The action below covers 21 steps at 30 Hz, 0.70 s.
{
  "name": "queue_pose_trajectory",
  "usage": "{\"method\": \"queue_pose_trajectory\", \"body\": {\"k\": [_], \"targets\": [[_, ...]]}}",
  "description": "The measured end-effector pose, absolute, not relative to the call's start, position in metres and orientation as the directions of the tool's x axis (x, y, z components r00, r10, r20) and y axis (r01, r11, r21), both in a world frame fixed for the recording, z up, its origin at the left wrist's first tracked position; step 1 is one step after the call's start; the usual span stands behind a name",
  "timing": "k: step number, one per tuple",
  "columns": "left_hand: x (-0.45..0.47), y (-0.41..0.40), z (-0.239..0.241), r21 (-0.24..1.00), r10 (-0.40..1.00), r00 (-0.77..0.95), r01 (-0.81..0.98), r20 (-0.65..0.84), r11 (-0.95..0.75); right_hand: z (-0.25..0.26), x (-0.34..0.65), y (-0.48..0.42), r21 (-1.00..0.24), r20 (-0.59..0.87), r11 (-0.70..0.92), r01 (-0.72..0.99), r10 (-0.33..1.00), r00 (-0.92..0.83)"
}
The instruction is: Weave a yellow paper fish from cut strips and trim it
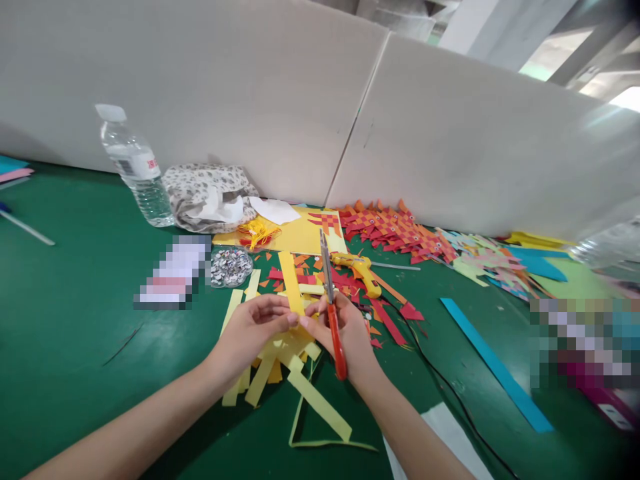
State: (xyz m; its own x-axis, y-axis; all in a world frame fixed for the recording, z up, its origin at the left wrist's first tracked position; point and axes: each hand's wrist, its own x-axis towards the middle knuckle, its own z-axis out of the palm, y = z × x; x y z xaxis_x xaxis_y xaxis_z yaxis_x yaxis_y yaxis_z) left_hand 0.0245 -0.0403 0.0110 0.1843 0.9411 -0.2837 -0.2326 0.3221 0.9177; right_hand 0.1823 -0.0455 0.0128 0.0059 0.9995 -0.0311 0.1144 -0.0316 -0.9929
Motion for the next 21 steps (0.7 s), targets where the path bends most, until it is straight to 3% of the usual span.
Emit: {"method": "queue_pose_trajectory", "body": {"k": [9, 12, 16, 21], "targets": [[0.025, -0.041, 0.013, 0.919, 0.955, 0.151, -0.267, -0.257, 0.29, 0.018, 0.181, -0.049, -0.979, -0.023, -0.021, 0.205, 1.0, -0.006], [0.023, -0.04, 0.014, 0.905, 0.971, 0.079, -0.354, -0.224, 0.237, 0.022, 0.181, -0.051, -0.943, -0.018, -0.024, 0.332, 1.0, 0.021], [0.019, -0.036, 0.019, 0.845, 0.966, -0.061, -0.501, -0.251, 0.188, 0.023, 0.183, -0.054, -0.786, 0.009, 0.006, 0.619, 1.0, 0.001], [0.015, -0.033, 0.019, 0.821, 0.968, -0.121, -0.558, -0.222, 0.118, 0.022, 0.181, -0.056, -0.564, 0.045, 0.084, 0.821, 0.996, -0.071]]}}
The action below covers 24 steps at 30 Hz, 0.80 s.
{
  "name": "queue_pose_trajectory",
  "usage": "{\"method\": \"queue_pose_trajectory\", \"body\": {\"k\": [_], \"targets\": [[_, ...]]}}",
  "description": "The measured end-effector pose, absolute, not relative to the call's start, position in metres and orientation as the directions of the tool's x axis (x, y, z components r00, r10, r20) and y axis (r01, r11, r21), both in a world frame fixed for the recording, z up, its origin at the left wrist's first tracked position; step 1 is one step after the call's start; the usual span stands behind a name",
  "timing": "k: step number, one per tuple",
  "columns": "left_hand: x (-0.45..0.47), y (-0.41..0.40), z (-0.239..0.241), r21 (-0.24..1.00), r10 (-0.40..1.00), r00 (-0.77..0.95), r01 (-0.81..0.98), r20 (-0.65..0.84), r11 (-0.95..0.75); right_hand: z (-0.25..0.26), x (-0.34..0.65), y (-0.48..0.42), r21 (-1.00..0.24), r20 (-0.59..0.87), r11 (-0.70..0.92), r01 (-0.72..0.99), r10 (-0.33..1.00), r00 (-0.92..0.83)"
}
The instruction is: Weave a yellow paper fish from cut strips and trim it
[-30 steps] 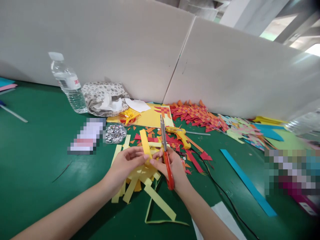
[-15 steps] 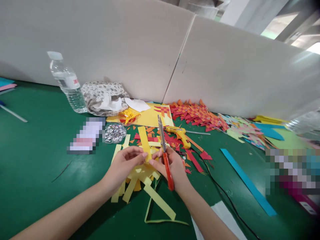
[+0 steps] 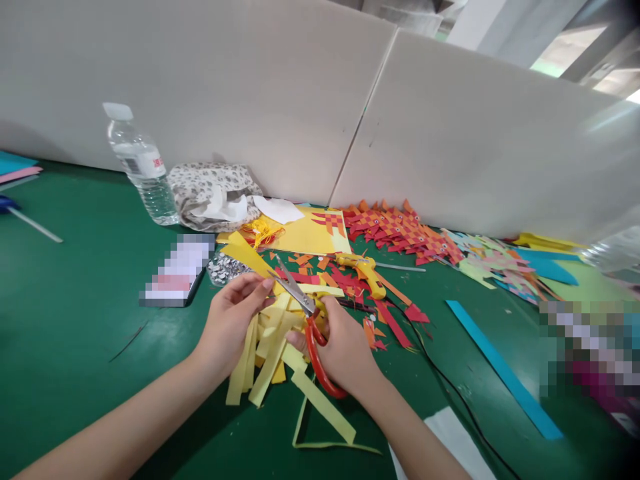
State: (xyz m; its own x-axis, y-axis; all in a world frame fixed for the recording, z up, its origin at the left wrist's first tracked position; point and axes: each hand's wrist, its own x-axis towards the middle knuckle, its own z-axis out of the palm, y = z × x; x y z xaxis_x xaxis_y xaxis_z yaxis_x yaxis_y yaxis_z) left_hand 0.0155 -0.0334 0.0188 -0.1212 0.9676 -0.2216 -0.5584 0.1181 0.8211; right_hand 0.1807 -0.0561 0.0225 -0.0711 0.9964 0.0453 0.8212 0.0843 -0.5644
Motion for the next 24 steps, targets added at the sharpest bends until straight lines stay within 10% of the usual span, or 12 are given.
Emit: {"method": "queue_pose_trajectory", "body": {"k": [24], "targets": [[0.0188, -0.0347, 0.0164, 0.818, 0.97, -0.102, -0.561, -0.219, 0.125, 0.0231, 0.1785, -0.0559, -0.477, 0.117, 0.142, 0.867, 0.988, -0.097]]}}
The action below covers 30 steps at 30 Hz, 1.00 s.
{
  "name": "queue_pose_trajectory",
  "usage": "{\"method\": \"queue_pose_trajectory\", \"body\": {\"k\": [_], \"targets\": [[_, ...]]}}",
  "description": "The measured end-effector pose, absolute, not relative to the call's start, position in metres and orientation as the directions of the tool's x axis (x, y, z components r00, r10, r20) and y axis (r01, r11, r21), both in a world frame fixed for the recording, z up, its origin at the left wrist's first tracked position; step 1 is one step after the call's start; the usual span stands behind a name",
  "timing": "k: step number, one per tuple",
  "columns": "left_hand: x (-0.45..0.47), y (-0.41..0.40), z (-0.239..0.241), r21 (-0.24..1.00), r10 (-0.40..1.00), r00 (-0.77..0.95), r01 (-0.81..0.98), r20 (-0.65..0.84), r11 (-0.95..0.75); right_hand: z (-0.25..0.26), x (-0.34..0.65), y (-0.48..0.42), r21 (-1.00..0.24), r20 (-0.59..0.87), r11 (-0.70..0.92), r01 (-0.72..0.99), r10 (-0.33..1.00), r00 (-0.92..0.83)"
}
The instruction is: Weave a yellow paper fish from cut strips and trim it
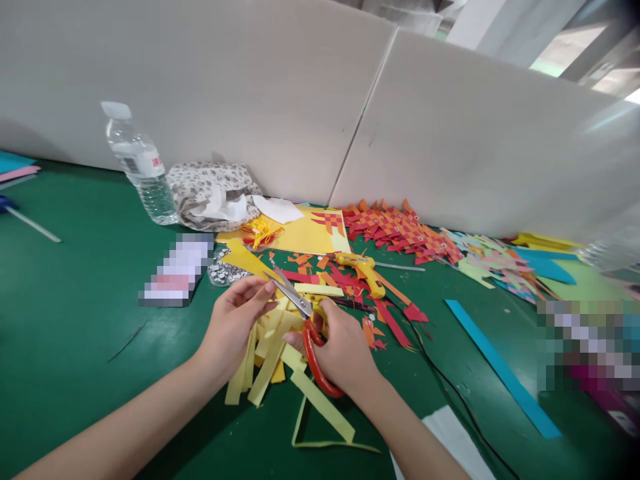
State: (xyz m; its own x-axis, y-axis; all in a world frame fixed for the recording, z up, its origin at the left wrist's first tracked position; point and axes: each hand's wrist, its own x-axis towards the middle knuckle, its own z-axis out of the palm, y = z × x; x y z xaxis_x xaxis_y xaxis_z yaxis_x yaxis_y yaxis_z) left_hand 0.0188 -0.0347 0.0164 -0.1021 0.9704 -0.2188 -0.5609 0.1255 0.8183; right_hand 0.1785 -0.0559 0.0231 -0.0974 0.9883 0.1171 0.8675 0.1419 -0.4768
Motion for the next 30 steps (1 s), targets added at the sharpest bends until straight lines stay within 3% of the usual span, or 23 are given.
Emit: {"method": "queue_pose_trajectory", "body": {"k": [25, 30], "targets": [[0.0168, -0.035, 0.0199, 0.778, 0.966, -0.031, -0.6, -0.258, 0.189, 0.0189, 0.1814, -0.0544, -0.489, 0.216, 0.15, 0.859, 0.975, -0.048], [0.0159, -0.0354, 0.019, 0.769, 0.964, -0.012, -0.606, -0.266, 0.204, 0.0184, 0.1858, -0.0539, -0.411, 0.27, 0.164, 0.897, 0.962, -0.052]]}}
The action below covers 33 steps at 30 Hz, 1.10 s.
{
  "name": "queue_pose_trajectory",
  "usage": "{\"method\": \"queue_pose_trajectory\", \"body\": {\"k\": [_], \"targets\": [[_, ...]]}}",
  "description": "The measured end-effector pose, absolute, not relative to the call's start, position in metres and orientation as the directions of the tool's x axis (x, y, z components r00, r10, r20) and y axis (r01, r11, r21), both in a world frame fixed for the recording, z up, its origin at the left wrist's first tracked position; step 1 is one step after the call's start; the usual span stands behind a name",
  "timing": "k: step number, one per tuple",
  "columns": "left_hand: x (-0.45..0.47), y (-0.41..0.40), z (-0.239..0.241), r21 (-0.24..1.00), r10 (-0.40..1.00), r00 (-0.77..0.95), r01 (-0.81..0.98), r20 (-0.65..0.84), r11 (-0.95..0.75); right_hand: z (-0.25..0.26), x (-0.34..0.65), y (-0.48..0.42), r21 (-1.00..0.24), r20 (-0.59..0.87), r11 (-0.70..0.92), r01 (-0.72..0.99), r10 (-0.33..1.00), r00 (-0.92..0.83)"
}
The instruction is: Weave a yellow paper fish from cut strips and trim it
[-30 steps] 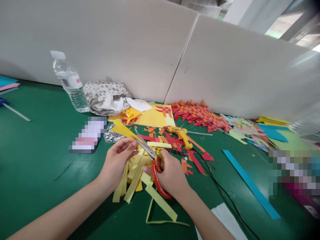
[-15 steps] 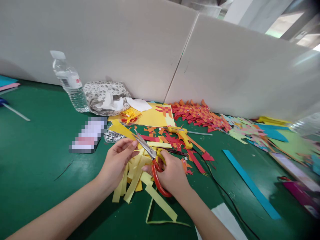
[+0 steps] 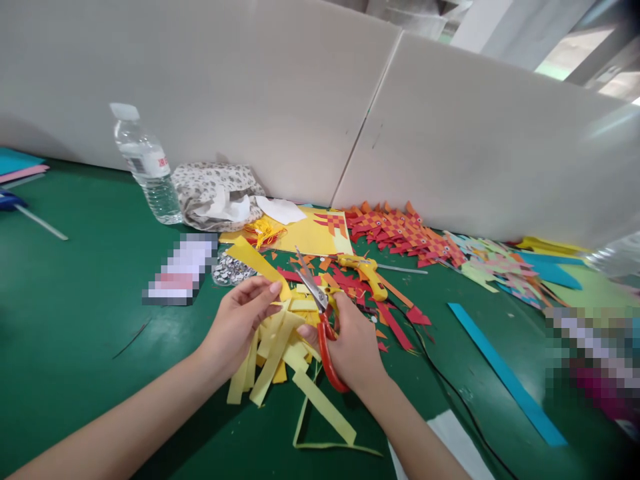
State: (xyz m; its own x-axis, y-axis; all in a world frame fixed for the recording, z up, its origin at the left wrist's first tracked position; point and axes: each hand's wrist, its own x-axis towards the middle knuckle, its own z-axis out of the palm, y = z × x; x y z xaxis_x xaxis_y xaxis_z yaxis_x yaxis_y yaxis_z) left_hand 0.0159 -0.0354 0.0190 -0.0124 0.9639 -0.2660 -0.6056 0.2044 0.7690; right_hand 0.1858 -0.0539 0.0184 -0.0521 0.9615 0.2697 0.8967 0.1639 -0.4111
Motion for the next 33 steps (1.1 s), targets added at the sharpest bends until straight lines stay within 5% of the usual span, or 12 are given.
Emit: {"method": "queue_pose_trajectory", "body": {"k": [33], "targets": [[0.0132, -0.0308, 0.0214, 0.776, 0.954, 0.129, -0.557, -0.271, 0.296, 0.0149, 0.1844, -0.0551, -0.379, 0.337, 0.26, 0.888, 0.933, -0.129]]}}
